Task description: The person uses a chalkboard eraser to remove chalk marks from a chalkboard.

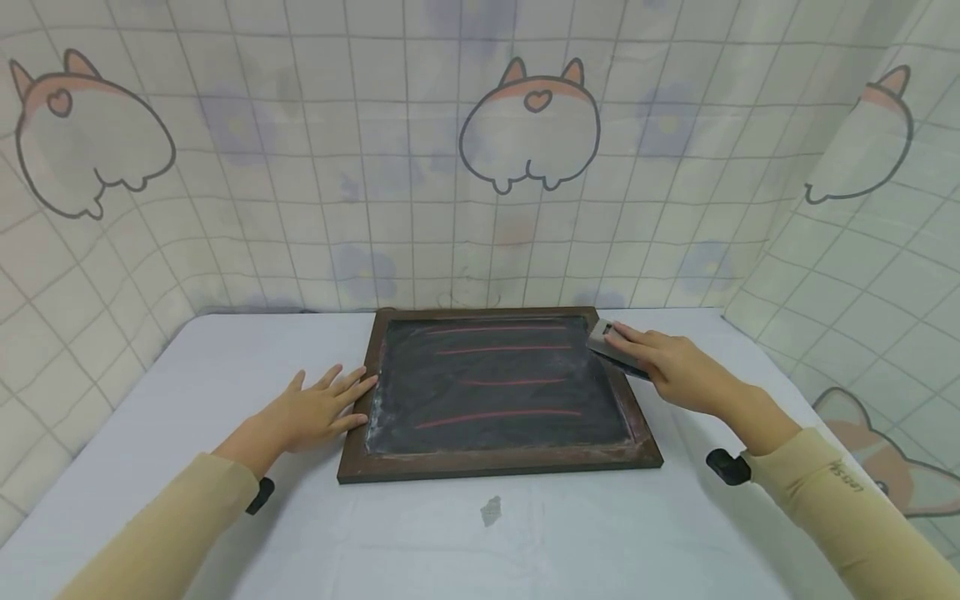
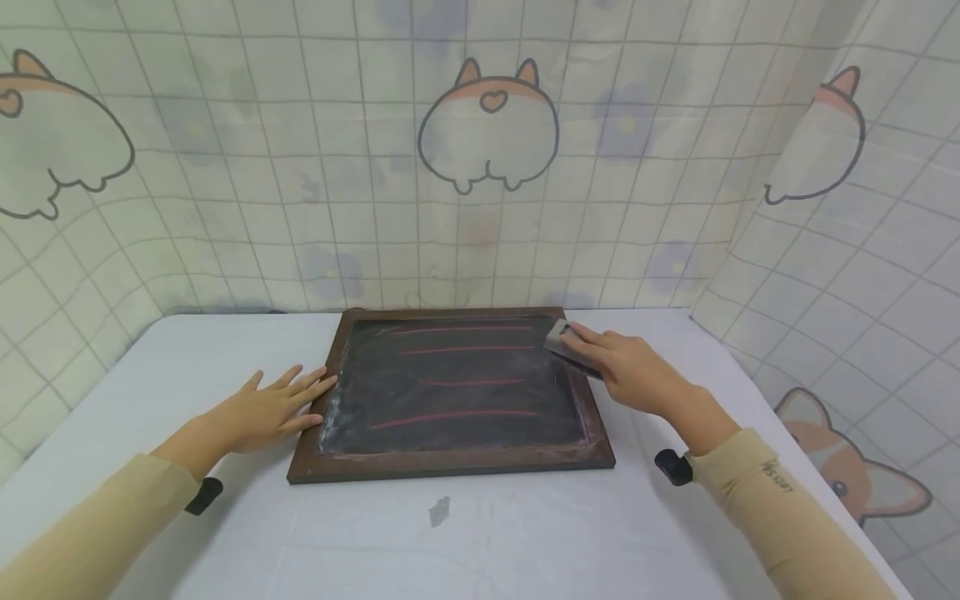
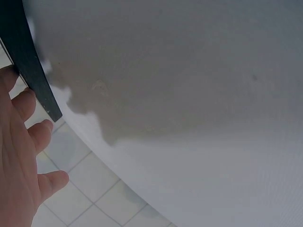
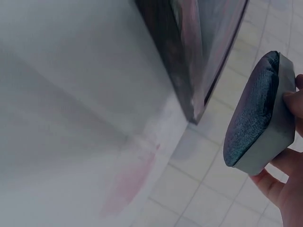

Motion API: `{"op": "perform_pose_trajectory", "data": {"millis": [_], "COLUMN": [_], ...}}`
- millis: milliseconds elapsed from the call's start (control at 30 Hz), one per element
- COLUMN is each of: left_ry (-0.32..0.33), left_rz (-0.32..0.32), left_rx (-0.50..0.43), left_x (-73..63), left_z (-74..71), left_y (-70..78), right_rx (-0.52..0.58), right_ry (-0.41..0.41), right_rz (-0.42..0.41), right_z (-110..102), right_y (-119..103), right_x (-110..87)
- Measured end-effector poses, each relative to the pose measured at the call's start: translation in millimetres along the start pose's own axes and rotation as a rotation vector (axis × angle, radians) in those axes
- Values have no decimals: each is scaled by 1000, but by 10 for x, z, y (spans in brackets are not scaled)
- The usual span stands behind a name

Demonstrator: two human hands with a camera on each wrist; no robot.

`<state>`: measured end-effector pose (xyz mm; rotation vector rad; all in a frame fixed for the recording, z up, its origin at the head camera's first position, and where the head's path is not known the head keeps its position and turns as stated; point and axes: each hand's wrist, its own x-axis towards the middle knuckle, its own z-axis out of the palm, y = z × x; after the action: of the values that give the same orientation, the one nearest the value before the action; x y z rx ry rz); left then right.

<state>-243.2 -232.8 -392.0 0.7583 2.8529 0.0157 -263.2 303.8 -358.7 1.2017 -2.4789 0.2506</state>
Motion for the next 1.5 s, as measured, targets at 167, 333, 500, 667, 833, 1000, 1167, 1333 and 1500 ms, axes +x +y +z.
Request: {"op": "perform_pose_trajectory", "data": {"millis": [167,333,500,667,833,1000,1167,1333,1500], "left_ry": [3,11,20,28,22,21,20,23,25], "left_rz": [0,7,11,9,12,8,2,5,8], "left_rx": [6,6,4,1,-6,6,18,15,10], "left_x": [0,-1,2,-4,-4,-3,4,4,1], "left_z": [16,38,36,37,30,32,57,63,48], "left_y": [-14,-27,-35,-38,-22,-23,-42,-49,-38], "right_rx": [39,152,193,187,198,270,299,306,289], "right_ry": [-26,-59,-86,-116,-123,-176,-229,-226,-192], "right_rz": [-54,-114,-190,-212,-213,-145,-72,-79,-117], "right_z": [57,152,252,339,374,319,248,259,271], "right_y": [-147,-283,-365,-419,-438,-413,-381,-388,-428], "right_x": [67,104,155,200,184,114,45,28,58]}}
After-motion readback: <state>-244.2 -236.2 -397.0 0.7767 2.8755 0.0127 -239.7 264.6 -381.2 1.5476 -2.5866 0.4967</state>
